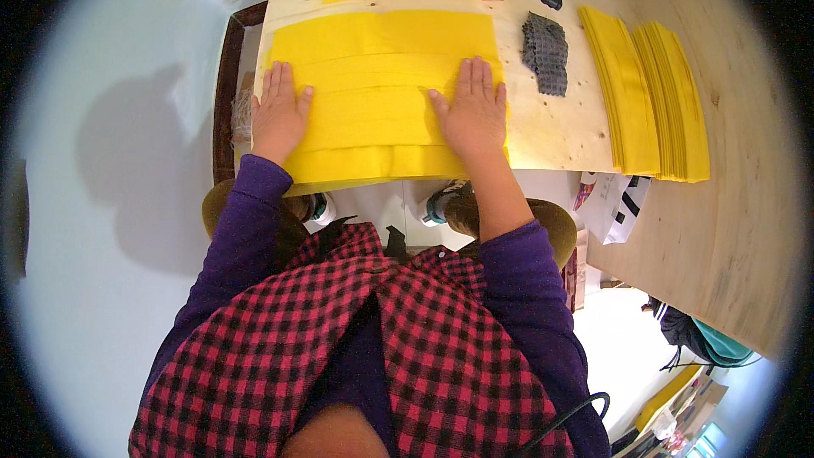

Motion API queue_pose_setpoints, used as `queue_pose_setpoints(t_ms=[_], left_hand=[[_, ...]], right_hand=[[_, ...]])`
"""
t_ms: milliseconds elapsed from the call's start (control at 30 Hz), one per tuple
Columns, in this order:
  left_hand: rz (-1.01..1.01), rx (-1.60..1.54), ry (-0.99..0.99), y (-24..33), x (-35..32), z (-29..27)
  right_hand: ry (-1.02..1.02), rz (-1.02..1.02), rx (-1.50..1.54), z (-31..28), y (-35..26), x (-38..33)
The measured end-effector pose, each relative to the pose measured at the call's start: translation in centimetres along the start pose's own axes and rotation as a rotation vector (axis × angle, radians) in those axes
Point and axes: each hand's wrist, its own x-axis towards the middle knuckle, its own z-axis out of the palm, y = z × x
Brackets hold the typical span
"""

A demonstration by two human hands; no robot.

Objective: The person folds yellow fabric sheets on a wooden table. They smooth each sheet, fold it in half, then fold again to create a compact stack, repeating the process for multiple sheets.

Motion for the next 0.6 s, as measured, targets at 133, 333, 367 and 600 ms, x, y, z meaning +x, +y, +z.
queue_pose_setpoints(t_ms=[133, 333, 367, 600], left_hand=[[-0.075, -0.012, -0.003, -1.3, -0.1, -0.2], [-0.095, 0.127, 0.051, -3.1, -0.5, -2.7], [-0.028, 0.118, 0.117, -2.7, -0.5, -3.2], [0.335, -0.172, 0.13, 8.5, -0.6, -0.8]], right_hand=[[0.036, 0.027, 0.012, 0.3, 1.2, -0.2], [0.074, 0.019, 0.002, -1.2, 2.2, -0.4], [0.071, 0.039, -0.035, -1.6, 2.1, -0.3], [0.131, -0.229, 0.139, -0.4, -5.7, 1.6]])
